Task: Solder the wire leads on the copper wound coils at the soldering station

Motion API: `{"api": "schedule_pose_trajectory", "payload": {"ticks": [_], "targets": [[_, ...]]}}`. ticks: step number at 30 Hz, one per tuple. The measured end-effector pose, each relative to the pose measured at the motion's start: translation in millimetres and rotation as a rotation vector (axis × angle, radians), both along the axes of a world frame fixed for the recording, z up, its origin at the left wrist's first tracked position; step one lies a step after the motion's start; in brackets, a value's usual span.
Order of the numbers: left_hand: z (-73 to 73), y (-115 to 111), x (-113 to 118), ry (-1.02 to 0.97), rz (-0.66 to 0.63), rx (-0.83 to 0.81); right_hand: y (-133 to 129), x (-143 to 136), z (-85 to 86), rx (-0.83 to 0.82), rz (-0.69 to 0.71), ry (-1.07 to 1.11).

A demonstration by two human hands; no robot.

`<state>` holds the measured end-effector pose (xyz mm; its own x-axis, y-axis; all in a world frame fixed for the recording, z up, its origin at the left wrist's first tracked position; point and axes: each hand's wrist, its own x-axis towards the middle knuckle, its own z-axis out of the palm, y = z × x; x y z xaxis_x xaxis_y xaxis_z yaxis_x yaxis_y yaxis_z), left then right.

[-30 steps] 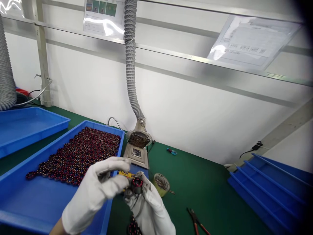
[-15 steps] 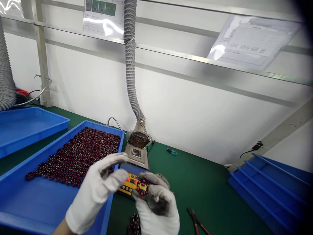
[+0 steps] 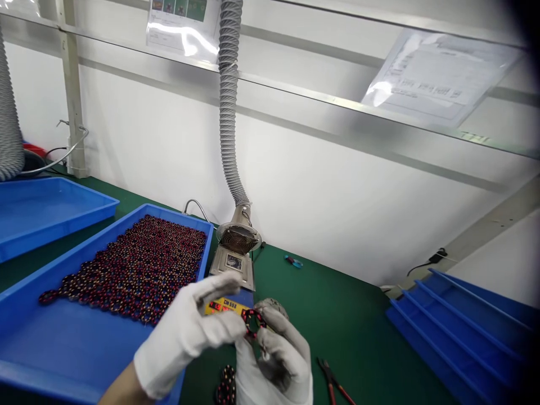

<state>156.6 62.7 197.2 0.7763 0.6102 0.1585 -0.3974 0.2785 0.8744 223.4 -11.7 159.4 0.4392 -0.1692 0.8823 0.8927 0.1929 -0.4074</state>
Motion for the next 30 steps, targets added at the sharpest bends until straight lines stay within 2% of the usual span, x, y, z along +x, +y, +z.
{"api": "schedule_pose_trajectory", "payload": {"ticks": [1, 2, 6, 8, 10, 14, 20, 23, 26, 28, 30], "targets": [[1.3, -3.3, 1.6, 0.033, -0.038, 0.002, 0.2, -0.5, -1.2, -0.010, -0.014, -0.008], [1.5, -7.0, 3.9, 0.040, -0.021, -0.015, 0.6, -1.2, -2.6, -0.018, -0.027, -0.017], [-4.3, -15.0, 10.8, -0.145, 0.212, -0.194, 2.3, -5.3, -4.9, -0.025, -0.020, -0.027], [-5.6, -12.8, 9.0, -0.255, 0.257, -0.261, 2.6, -7.5, -3.1, -0.023, -0.001, 0.028], [-3.4, -8.9, 4.0, -0.262, 0.202, -0.233, 2.3, -9.3, -0.5, -0.022, 0.019, 0.077], [4.6, -5.7, -4.5, -0.090, -0.031, -0.069, 0.9, -11.7, 1.0, -0.051, 0.050, 0.052], [8.7, -5.0, -5.0, -0.028, -0.026, -0.062, 1.9, -15.5, -4.7, -0.072, 0.062, 0.100], [6.5, 0.1, -4.8, -0.052, 0.077, -0.056, 1.3, -12.5, -5.3, -0.113, 0.102, 0.071], [2.5, 8.7, -7.7, -0.157, 0.230, -0.086, -1.4, -6.1, -4.8, -0.150, 0.216, 0.053], [-2.9, 14.9, -15.5, -0.173, 0.325, -0.083, -3.8, -0.4, -5.2, -0.176, 0.314, 0.107], [-12.6, 19.4, -29.7, -0.100, 0.407, -0.017, -6.4, 7.9, -6.5, -0.209, 0.427, 0.223]]}}
